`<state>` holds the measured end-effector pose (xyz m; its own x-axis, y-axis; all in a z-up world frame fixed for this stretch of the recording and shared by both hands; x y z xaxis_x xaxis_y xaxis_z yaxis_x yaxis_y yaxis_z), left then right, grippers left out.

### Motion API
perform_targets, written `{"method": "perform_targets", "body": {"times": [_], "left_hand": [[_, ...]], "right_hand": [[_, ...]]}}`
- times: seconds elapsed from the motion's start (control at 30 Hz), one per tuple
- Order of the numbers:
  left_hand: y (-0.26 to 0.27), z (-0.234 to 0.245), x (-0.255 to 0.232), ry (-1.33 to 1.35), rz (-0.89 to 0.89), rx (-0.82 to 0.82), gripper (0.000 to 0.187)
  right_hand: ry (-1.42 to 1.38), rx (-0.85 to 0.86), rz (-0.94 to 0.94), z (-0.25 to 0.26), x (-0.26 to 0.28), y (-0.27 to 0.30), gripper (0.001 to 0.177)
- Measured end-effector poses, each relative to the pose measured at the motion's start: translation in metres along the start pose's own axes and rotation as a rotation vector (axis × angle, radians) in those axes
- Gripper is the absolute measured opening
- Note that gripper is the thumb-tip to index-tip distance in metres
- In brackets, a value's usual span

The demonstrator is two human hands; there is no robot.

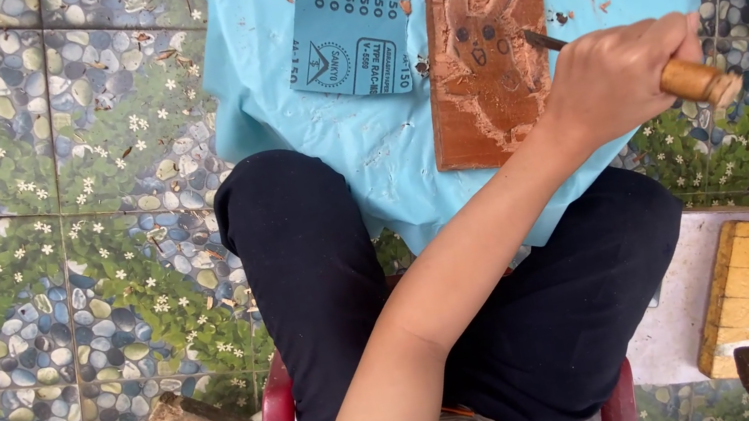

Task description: Carving a cartoon character design into a rectangular wood block using a hammer and a chisel.

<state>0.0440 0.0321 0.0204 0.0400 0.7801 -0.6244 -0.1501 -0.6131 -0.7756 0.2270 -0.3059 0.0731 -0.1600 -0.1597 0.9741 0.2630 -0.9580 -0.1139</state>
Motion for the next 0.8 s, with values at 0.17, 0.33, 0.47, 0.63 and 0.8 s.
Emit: {"method": "perform_targets", "body": {"times": [0.17,0.33,0.47,0.63,0.8], "left_hand": [[-0.002,-0.009,0.004,-0.054,0.135,-0.004,0.020],[-0.001,-0.003,0.004,-0.063,0.236,0.151,0.021],[-0.006,0.005,0.010,0.005,0.243,0.132,0.013],[-0.026,0.023,0.003,0.038,0.337,0.148,0.016],[-0.021,0.030,-0.005,-0.011,0.242,0.014,0.028]], "right_hand": [[-0.090,-0.739,0.055,-0.054,-0.008,0.013,0.031],[-0.155,-0.787,-0.473,-0.131,0.070,-0.193,0.038],[-0.085,-0.706,-0.273,-0.101,0.052,-0.132,0.027],[0.006,-0.702,-0.430,-0.121,0.060,-0.178,0.055],[-0.062,-0.710,-0.488,-0.111,0.054,-0.158,0.013]]}}
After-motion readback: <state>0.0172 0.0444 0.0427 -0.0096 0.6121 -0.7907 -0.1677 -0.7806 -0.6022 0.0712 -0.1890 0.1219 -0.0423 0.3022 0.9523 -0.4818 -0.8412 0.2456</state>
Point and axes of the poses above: each hand's wrist, its own y-axis away from the middle knuckle, its own z-axis out of the back of the hand, x = y × z, the point moved 4 cm from there along -y, towards the middle knuckle, and after that the axes turned 2 degrees about -x, right-handed, at the moved point
